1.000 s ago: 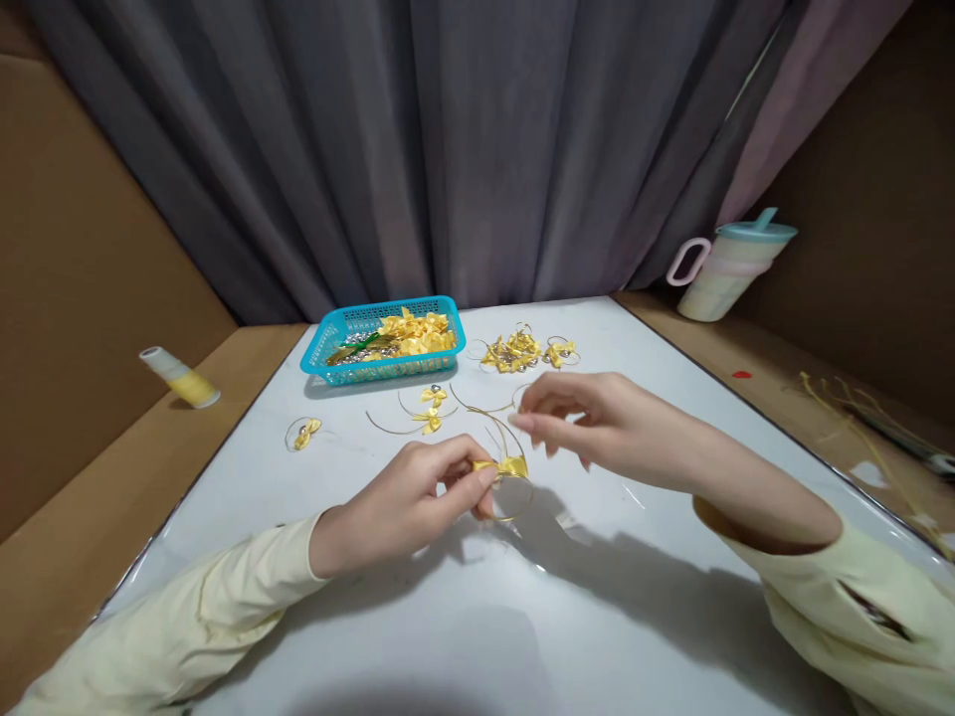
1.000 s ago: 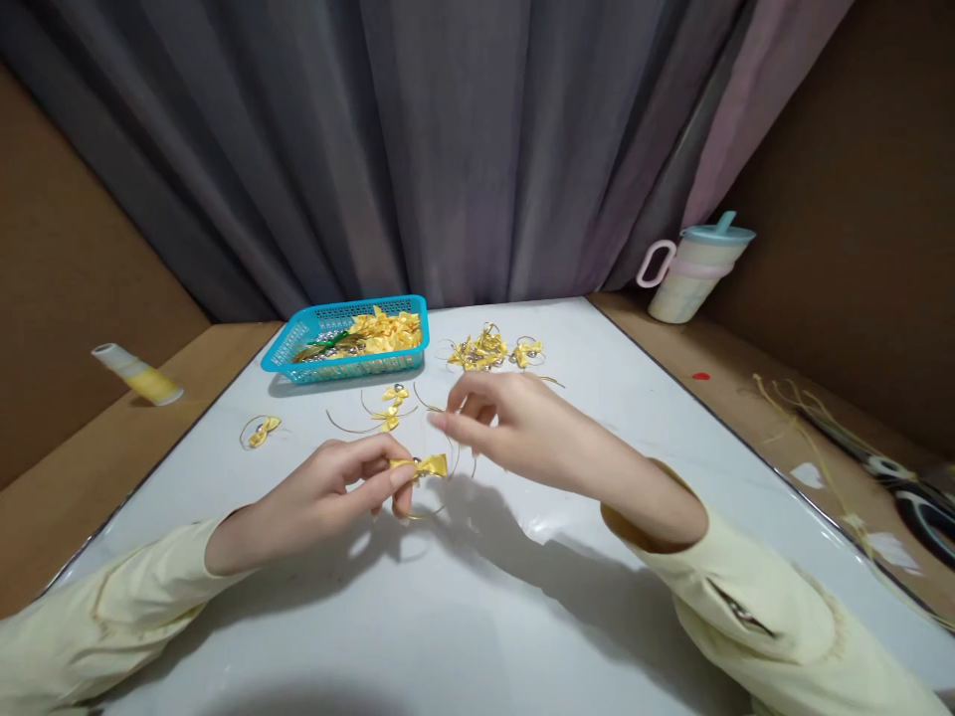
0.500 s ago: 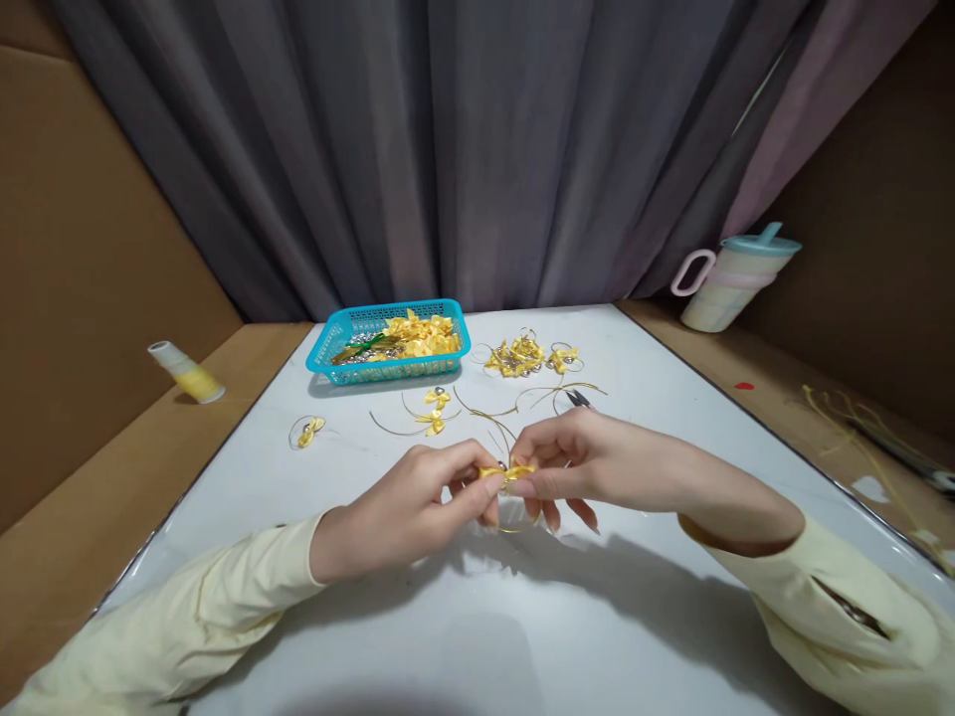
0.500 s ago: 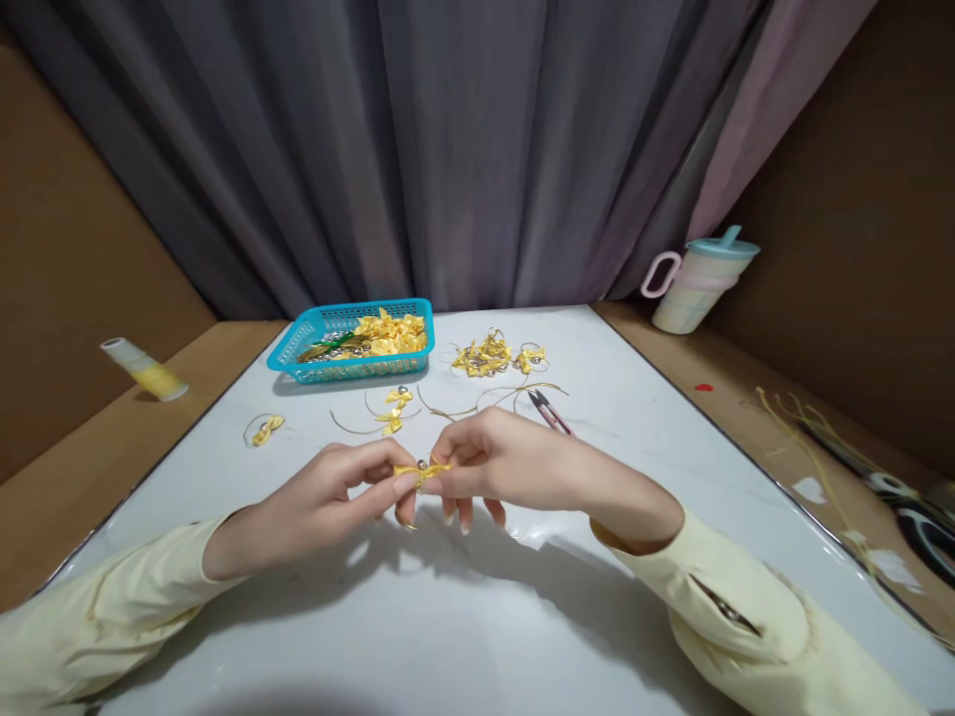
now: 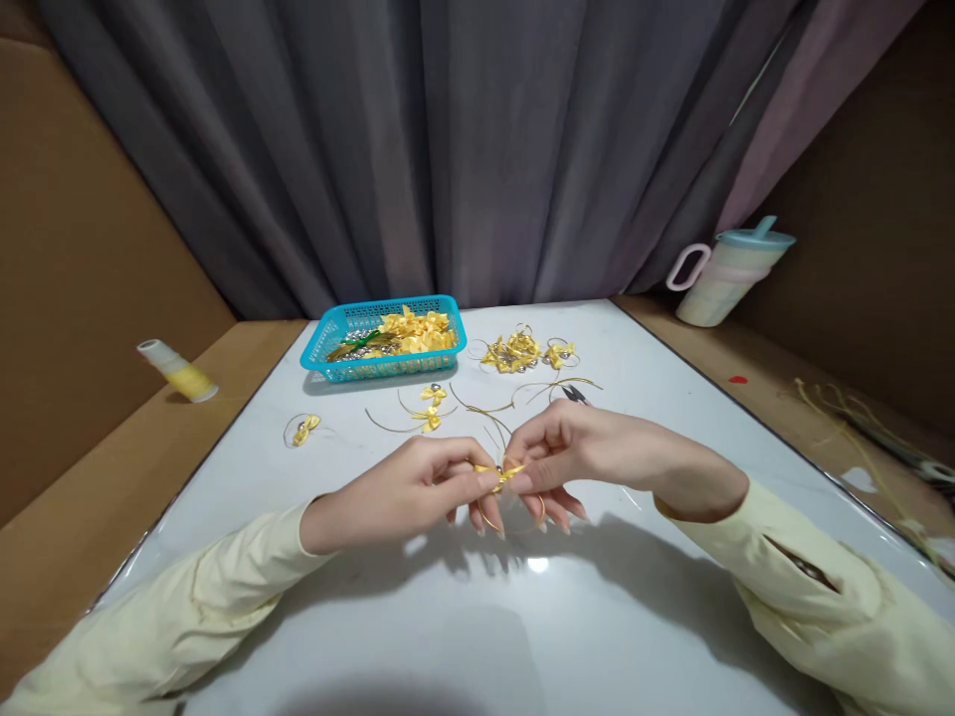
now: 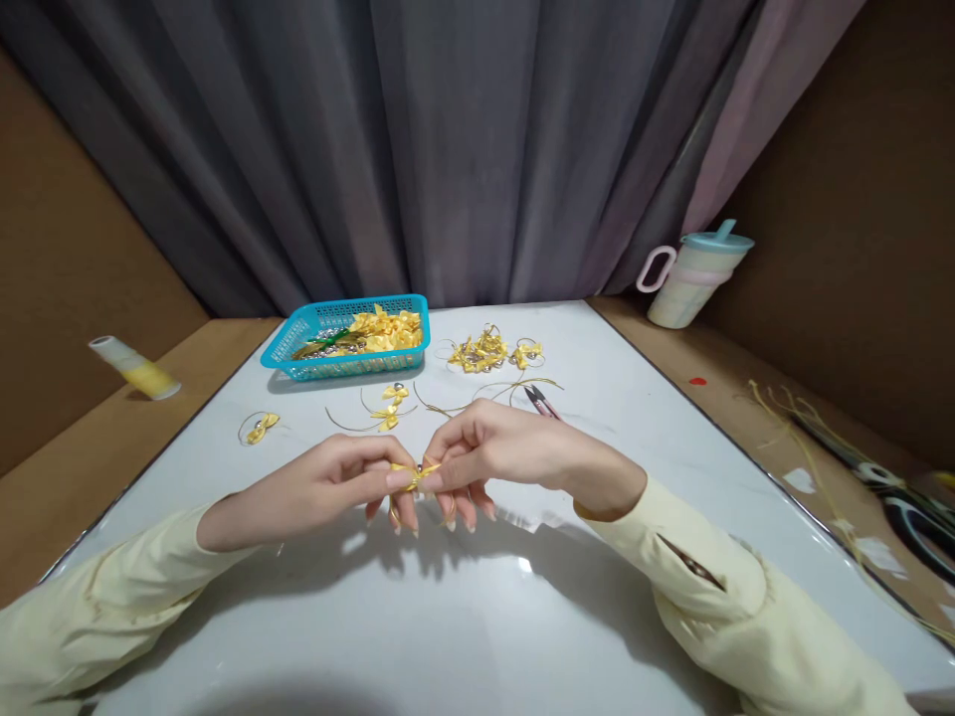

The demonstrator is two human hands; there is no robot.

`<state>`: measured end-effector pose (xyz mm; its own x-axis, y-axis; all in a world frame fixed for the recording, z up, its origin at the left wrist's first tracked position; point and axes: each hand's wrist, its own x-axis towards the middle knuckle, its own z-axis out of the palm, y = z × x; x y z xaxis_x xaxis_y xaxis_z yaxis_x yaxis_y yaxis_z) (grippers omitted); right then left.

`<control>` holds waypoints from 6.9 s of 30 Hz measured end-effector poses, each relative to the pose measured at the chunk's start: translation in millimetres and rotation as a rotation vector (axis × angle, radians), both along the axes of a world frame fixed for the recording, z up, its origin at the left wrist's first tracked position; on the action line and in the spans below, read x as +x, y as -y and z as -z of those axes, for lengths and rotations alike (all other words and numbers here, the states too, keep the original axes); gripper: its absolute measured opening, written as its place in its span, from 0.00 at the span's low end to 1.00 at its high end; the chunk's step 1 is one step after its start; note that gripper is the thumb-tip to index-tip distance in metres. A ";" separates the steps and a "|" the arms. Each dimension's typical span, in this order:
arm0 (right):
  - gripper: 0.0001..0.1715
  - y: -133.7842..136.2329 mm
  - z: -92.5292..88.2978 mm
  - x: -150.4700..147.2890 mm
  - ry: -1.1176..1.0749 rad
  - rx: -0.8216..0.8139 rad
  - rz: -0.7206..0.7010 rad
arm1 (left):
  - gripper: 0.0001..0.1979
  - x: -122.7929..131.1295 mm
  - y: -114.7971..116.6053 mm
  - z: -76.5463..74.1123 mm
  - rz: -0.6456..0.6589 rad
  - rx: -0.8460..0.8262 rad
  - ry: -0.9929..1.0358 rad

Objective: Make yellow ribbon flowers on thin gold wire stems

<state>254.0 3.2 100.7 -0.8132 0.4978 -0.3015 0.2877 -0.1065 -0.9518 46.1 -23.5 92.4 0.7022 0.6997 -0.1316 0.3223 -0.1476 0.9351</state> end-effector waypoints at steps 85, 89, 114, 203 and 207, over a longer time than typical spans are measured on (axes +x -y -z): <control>0.09 32.0 -29.2 -8.3 -0.178 0.491 0.453 | 0.11 -14.1 -37.2 19.9 -0.619 0.266 0.375; 0.11 30.7 -23.6 -13.0 -0.051 0.602 0.474 | 0.10 -10.9 -22.8 10.5 -0.545 0.245 0.373; 0.12 47.0 -20.2 -14.7 0.116 0.996 0.443 | 0.12 -8.6 -6.6 -0.7 -0.342 -0.241 0.472; 0.07 39.7 -17.4 -10.1 0.027 1.278 0.313 | 0.09 -10.6 -3.9 -3.5 -0.072 -0.198 0.288; 0.10 40.1 -21.4 -8.0 0.010 1.296 0.388 | 0.08 -10.9 -5.0 -2.8 -0.087 -0.185 0.324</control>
